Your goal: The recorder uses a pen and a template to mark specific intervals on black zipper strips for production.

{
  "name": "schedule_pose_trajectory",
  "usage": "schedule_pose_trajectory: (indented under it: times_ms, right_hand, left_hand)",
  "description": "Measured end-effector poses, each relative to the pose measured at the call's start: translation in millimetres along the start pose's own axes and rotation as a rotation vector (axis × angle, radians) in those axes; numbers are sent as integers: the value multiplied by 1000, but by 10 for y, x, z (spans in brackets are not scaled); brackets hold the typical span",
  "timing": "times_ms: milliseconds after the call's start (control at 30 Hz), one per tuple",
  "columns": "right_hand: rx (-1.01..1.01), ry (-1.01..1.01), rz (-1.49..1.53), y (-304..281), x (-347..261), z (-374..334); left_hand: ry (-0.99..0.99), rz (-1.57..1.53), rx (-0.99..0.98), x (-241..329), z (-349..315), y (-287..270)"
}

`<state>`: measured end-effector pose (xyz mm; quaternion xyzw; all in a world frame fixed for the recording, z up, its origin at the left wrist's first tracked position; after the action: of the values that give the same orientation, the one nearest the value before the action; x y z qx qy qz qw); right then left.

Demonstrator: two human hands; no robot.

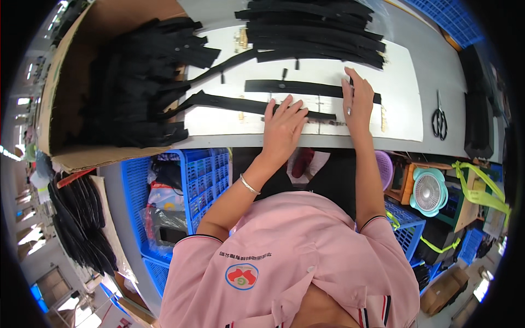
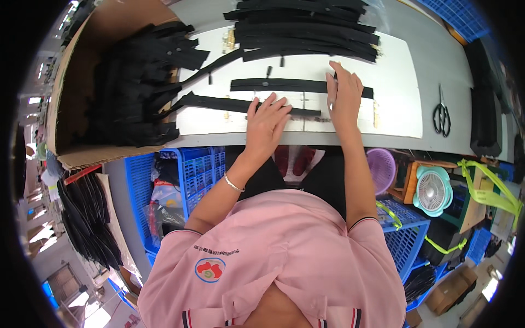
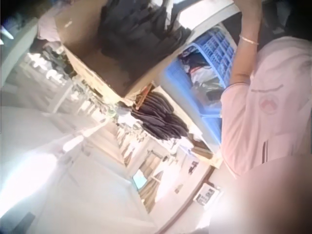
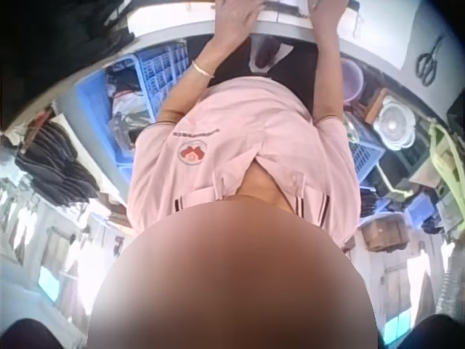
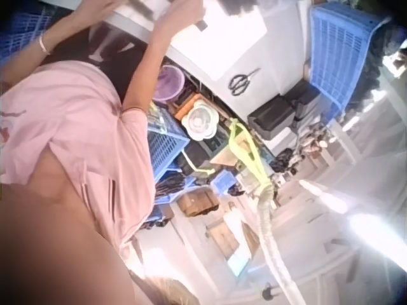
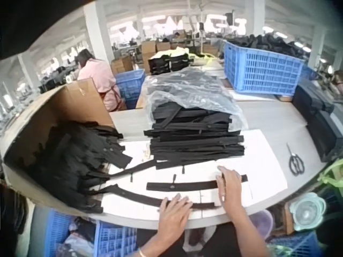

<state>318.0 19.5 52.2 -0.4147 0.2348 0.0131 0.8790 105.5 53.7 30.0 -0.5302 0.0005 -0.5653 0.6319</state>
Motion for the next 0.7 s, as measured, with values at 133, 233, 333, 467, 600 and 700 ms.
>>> schedule_pose_trajectory:
  times_ms: [133, 233, 333, 467, 600, 700]
  right_hand:
    - [124, -64, 2, -453, -192, -608]
    - [2, -165, -44, -388, -402, -944]
    - [-78, -138, -150, -317, -316, -1058]
    - [-14, -124, -165, -475, -133, -1069]
    - [55, -97, -144, -658, 250, -1103]
    - [102, -100, -157, -767, 502, -1123]
  left_hand:
    - [69, 84, -18, 220, -35, 153]
    - [105, 94, -39, 253, 6, 220]
    - [122, 79, -63, 247, 52, 274]
    - [125, 242, -74, 176, 78, 261]
    - [178, 289, -93, 176, -32, 284]
    - [214, 297, -115, 234, -45, 336]
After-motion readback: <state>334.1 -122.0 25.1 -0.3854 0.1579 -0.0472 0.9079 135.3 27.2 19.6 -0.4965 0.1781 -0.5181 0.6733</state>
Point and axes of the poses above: each hand's wrist, its own z-axis towards the middle knuckle, its own y-axis out of the palm, x = y × z, the point moved 7 cm from there along z, towards the middle knuckle, and after that the axes turned 2 degrees about -z, right-handed, at the moved point
